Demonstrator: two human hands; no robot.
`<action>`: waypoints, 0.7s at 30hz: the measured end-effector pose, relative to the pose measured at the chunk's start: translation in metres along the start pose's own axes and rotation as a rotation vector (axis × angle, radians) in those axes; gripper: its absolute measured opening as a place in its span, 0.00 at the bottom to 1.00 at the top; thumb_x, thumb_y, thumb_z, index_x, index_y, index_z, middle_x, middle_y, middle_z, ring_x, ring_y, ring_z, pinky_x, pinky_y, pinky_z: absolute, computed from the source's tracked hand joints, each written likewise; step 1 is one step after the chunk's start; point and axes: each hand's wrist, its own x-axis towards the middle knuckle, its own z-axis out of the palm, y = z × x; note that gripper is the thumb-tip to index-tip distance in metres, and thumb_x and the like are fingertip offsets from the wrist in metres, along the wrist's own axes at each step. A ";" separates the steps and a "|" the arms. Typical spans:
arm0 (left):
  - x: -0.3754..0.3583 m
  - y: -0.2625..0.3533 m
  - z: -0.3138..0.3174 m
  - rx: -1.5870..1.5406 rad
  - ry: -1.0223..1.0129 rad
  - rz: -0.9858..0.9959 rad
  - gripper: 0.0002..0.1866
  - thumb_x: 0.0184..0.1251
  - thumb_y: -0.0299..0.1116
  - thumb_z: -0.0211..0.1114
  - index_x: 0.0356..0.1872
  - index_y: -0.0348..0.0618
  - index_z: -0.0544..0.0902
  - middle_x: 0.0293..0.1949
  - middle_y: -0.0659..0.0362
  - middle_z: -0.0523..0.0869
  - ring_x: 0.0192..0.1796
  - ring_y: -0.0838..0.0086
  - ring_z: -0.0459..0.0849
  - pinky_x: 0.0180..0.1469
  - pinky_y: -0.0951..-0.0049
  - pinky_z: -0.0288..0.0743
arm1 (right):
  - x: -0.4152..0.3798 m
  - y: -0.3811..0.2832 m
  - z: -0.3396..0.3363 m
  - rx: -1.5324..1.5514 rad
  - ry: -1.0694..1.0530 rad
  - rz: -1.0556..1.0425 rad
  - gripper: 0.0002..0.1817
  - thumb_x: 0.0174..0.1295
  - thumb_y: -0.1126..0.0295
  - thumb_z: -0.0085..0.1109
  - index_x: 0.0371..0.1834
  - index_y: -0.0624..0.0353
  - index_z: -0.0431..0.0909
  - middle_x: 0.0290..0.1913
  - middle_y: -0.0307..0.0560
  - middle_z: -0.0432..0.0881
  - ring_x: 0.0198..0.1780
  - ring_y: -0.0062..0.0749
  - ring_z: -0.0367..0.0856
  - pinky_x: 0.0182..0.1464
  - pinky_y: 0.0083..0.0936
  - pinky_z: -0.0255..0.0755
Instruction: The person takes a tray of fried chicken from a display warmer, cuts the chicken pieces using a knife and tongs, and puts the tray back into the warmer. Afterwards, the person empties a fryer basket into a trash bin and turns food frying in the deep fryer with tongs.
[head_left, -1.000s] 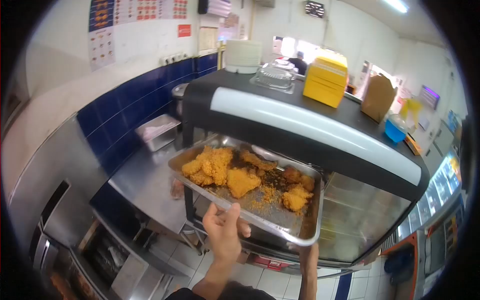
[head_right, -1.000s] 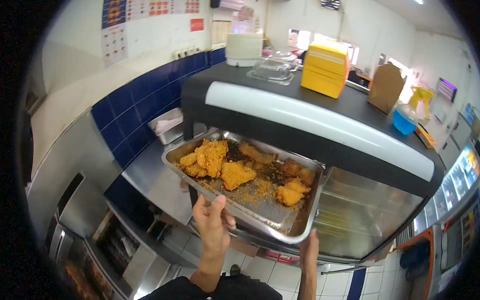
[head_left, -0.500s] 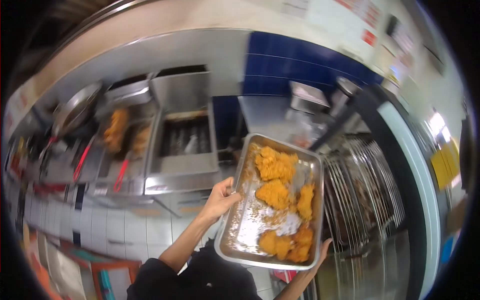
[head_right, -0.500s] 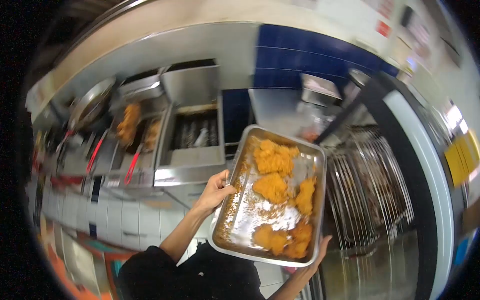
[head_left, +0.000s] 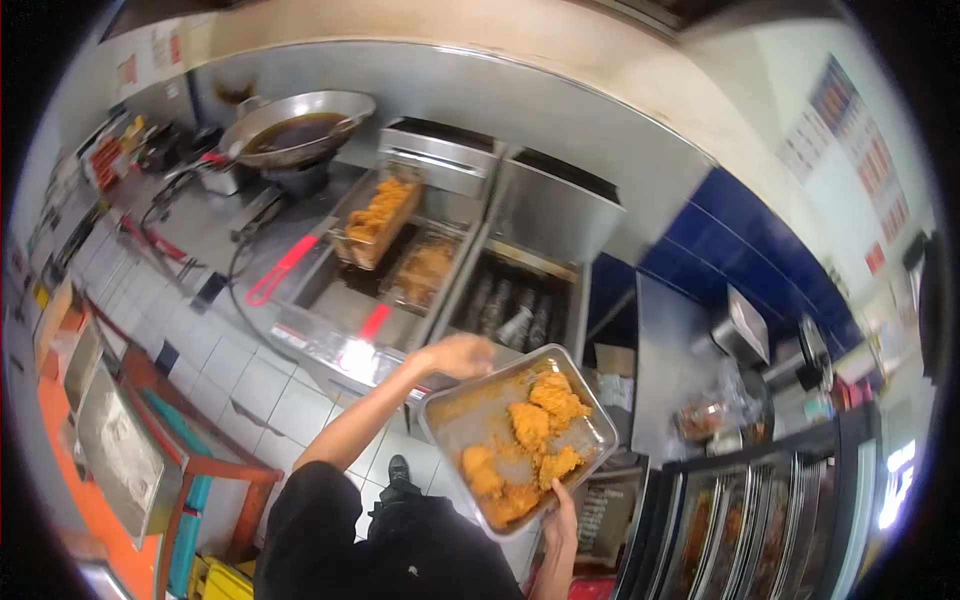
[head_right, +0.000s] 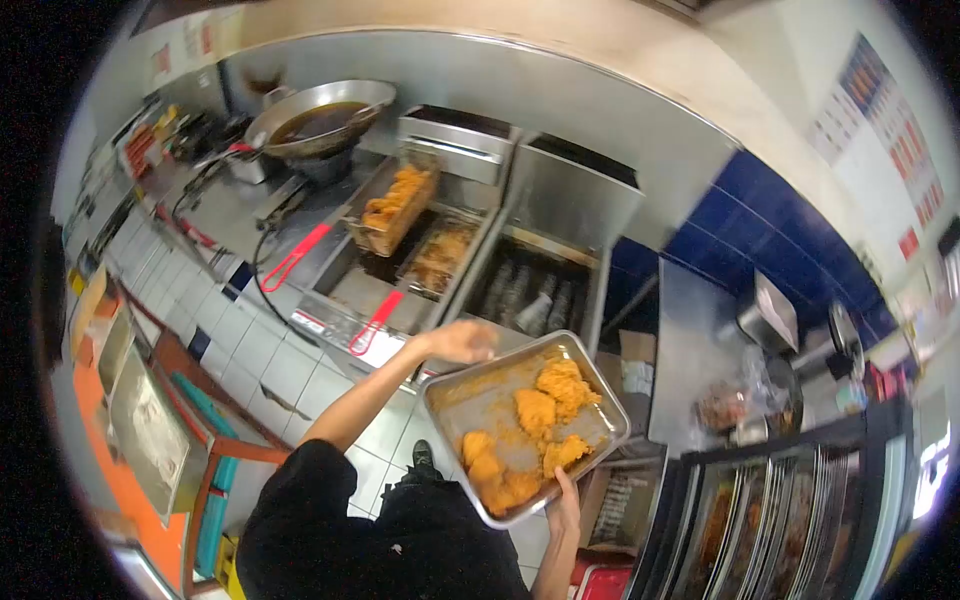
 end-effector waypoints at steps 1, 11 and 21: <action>-0.002 -0.003 -0.025 0.023 0.209 -0.093 0.17 0.62 0.37 0.63 0.49 0.39 0.80 0.44 0.47 0.85 0.50 0.55 0.83 0.52 0.61 0.77 | 0.024 0.005 0.017 -0.030 -0.027 0.018 0.34 0.65 0.61 0.58 0.71 0.64 0.58 0.68 0.49 0.66 0.68 0.41 0.65 0.68 0.35 0.58; -0.201 -0.054 -0.023 -0.299 0.731 -0.773 0.16 0.69 0.43 0.58 0.46 0.42 0.83 0.39 0.50 0.87 0.43 0.61 0.86 0.47 0.64 0.77 | 0.239 0.058 0.140 0.260 -0.034 -0.046 0.28 0.66 0.57 0.59 0.65 0.58 0.66 0.63 0.46 0.71 0.63 0.40 0.69 0.69 0.41 0.61; -0.506 -0.006 0.313 -0.803 0.519 -2.106 0.08 0.54 0.34 0.61 0.25 0.40 0.80 0.25 0.51 0.86 0.30 0.65 0.86 0.29 0.60 0.77 | 0.330 0.062 0.143 0.409 -0.129 0.188 0.18 0.68 0.65 0.58 0.56 0.62 0.72 0.54 0.47 0.77 0.55 0.35 0.74 0.61 0.35 0.70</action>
